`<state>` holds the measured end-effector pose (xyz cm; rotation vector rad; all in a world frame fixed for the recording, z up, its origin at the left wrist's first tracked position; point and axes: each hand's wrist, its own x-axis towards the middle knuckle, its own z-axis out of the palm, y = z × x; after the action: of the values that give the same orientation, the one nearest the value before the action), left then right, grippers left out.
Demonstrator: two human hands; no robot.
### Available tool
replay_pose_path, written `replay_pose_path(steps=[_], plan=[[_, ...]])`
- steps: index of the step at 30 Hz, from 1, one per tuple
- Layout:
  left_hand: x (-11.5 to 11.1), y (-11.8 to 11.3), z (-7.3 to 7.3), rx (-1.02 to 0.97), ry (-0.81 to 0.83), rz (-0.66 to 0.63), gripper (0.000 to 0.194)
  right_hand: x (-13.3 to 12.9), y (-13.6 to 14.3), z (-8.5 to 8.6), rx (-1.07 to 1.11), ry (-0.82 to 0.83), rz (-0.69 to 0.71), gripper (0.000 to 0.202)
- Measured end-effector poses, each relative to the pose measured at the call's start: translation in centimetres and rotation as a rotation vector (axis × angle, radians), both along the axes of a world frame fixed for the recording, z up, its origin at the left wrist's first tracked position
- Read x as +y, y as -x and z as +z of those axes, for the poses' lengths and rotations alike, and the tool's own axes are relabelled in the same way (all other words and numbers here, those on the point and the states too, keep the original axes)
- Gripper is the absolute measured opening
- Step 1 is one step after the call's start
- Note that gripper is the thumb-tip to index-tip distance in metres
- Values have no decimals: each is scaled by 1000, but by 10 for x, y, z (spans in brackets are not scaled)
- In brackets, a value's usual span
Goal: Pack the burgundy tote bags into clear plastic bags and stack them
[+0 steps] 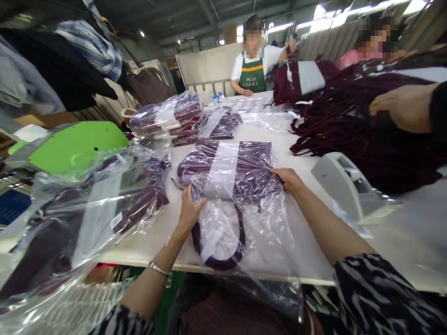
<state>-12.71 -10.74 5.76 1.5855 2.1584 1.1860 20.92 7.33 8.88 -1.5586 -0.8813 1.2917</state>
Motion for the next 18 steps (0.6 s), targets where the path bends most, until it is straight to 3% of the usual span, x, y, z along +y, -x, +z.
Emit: replay_pose_path(steps=[4,7,9,10,13,14,16,18], plan=[[68,-9,27,73,101,-73,77,4,-10,5,-89,-5,-96,14],[83,-21,50,254,110,-47,81,-8,-19,14,-223,-48,-108,37],[65,-30,56,420,39,-139,80,-28,-31,16,-421,-213,-45,59],[51,-35,55,493,18,-255,76,-43,-39,17,-546,-340,31,65],[-2,-47,42,601,141,-708,63,-100,-72,14,-860,-699,411,53],[-19,-49,38,602,207,-807,60,-122,-84,14,-905,-778,541,47],[-45,-51,34,578,264,-860,55,-166,-108,13,-982,-916,797,44],[-60,-53,38,531,197,-825,53,-202,-124,10,-1066,-1045,1025,53]])
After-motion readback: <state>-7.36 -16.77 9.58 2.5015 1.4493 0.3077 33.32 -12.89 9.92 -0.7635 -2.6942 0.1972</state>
